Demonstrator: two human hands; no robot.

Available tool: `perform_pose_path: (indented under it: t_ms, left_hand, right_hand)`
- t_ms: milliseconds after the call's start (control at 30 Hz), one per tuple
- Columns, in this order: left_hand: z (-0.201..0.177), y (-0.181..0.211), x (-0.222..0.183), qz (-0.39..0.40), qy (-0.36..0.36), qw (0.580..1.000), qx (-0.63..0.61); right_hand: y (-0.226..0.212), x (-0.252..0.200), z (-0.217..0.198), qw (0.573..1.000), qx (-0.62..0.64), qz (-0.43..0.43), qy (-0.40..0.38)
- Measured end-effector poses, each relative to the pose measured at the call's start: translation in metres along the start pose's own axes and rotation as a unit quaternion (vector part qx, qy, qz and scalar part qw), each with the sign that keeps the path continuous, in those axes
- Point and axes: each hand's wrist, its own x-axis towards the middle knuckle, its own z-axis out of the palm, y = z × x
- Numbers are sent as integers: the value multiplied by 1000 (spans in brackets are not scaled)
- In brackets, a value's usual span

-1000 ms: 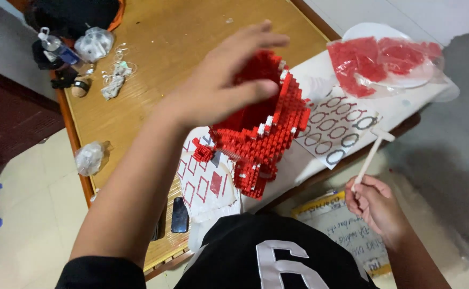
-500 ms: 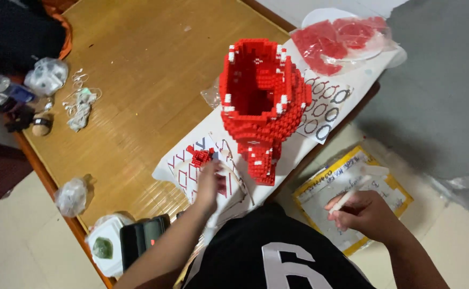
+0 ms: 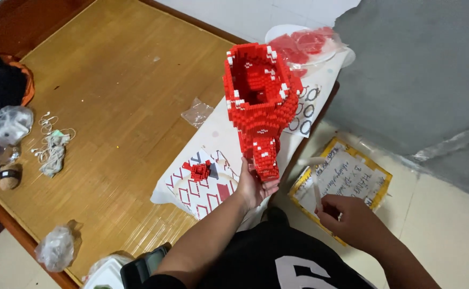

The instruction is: Assembling a large red and white structure using small interlocking toy blocks and a small mallet to secure them.

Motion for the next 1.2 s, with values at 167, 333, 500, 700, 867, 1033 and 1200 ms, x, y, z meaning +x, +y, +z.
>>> perform_pose_path:
  t_ms: [167, 333, 500, 700, 867, 1033, 1200]
  left_hand:
    - [13, 18, -35, 23, -3, 1000, 8]
    - [15, 23, -49, 28, -33, 998, 39]
    - [1, 16, -29, 34, -71, 996, 47]
    - [-2, 19, -26, 30, -74, 996, 41]
    - [-5, 16, -24, 22, -61, 998, 22]
    - [-5, 18, -23, 30, -65, 997, 17]
    - [-3, 19, -25, 28, -62, 998, 14]
  right_hand:
    - [-8, -4, 4, 999, 7, 32, -3]
    - [-19, -7, 3, 999, -8, -26, 30]
    - [-34, -14, 2, 996, 63, -57, 39]
    - [-32, -17, 6, 993, 73, -53, 82]
    - [-15, -3, 21, 970, 90, -133, 181]
    - [-3, 11, 41, 982, 11, -120, 143]
    - [15, 14, 47, 923, 132, -239, 272]
